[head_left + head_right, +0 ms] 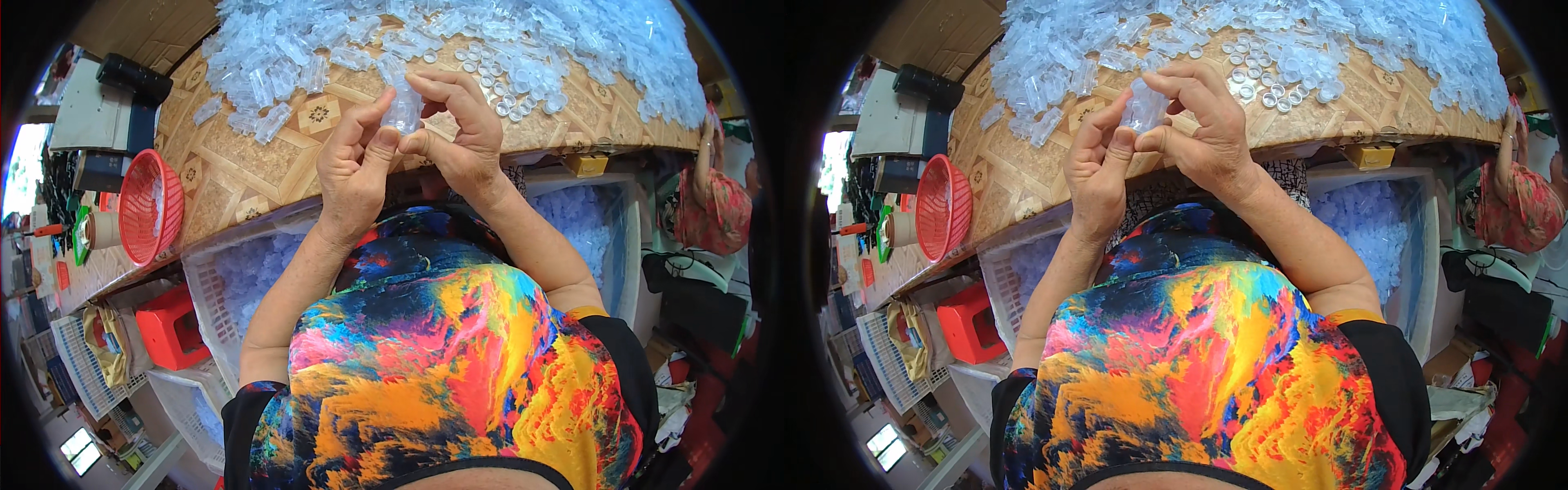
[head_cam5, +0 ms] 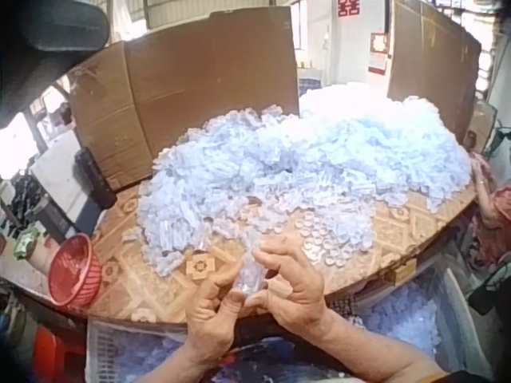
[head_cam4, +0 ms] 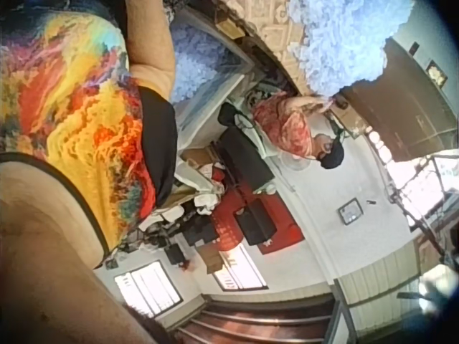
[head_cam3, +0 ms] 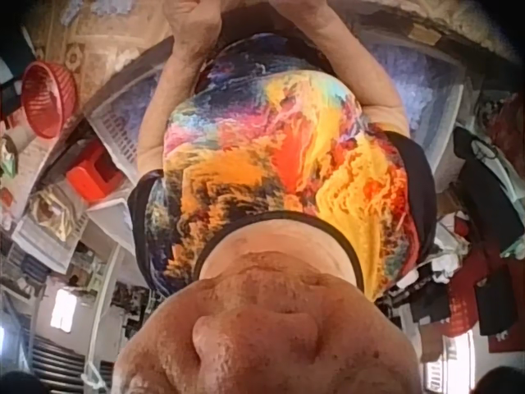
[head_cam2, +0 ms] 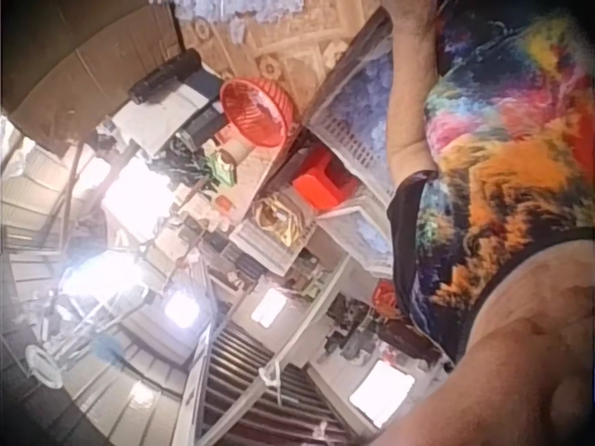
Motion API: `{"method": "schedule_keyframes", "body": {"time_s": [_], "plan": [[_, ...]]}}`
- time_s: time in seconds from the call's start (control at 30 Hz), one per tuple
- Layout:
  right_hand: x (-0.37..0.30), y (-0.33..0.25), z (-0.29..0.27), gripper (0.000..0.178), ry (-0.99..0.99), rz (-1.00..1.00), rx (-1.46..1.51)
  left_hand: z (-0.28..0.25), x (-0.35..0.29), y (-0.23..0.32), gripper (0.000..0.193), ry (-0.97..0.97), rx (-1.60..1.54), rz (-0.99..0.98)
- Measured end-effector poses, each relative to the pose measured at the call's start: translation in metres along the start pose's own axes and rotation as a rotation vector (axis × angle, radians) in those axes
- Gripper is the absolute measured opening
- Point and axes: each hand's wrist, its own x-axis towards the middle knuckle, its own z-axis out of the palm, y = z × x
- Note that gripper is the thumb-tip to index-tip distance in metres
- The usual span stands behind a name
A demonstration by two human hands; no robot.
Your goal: The person assembles plastic components by hand, taking plastic housings and small plastic parts from a pile on the table and fitting them together.
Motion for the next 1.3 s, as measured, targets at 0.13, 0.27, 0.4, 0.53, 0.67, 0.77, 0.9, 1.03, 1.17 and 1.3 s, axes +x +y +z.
{"method": "schedule_keyframes", "body": {"time_s": [0.13,0.27,0.4,0.53,0.67,0.77,0.9,1.03,1.17,1.3], "plan": [[0.0,0.0,-0.001,0.057,-0.019,0.043,0.071,0.0,-0.001,0.0,0.033,0.025,0.075,0.048],[0.0,0.003,-0.002,0.057,-0.044,0.097,0.144,-0.001,-0.003,-0.002,0.033,0.031,0.021,0.021],[0.0,0.001,-0.002,0.056,-0.048,0.071,0.108,0.002,-0.003,-0.002,0.032,0.077,-0.016,0.021],[0.005,-0.004,-0.002,0.056,-0.034,-0.01,-0.029,0.003,0.0,0.006,0.034,0.026,-0.068,-0.004],[0.0,-0.011,0.008,0.055,0.02,-0.078,-0.242,0.01,0.003,0.006,0.032,0.041,-0.057,-0.026],[-0.002,-0.008,0.011,0.055,-0.019,-0.073,-0.192,0.006,0.002,0.004,0.029,0.128,-0.102,-0.101],[0.0,0.003,-0.004,0.056,-0.119,0.039,0.035,0.002,0.002,0.001,0.031,0.138,-0.047,-0.066],[-0.001,0.005,-0.006,0.038,-0.013,0.385,0.446,0.003,-0.001,0.004,0.032,0.058,0.03,-0.099],[-0.003,0.009,-0.02,0.038,-0.199,0.524,0.43,0.005,-0.002,0.001,0.029,0.047,-0.015,-0.061],[-0.003,0.007,-0.025,0.031,-0.171,0.415,0.409,0.002,-0.003,-0.002,0.03,0.017,0.061,-0.031]]}}
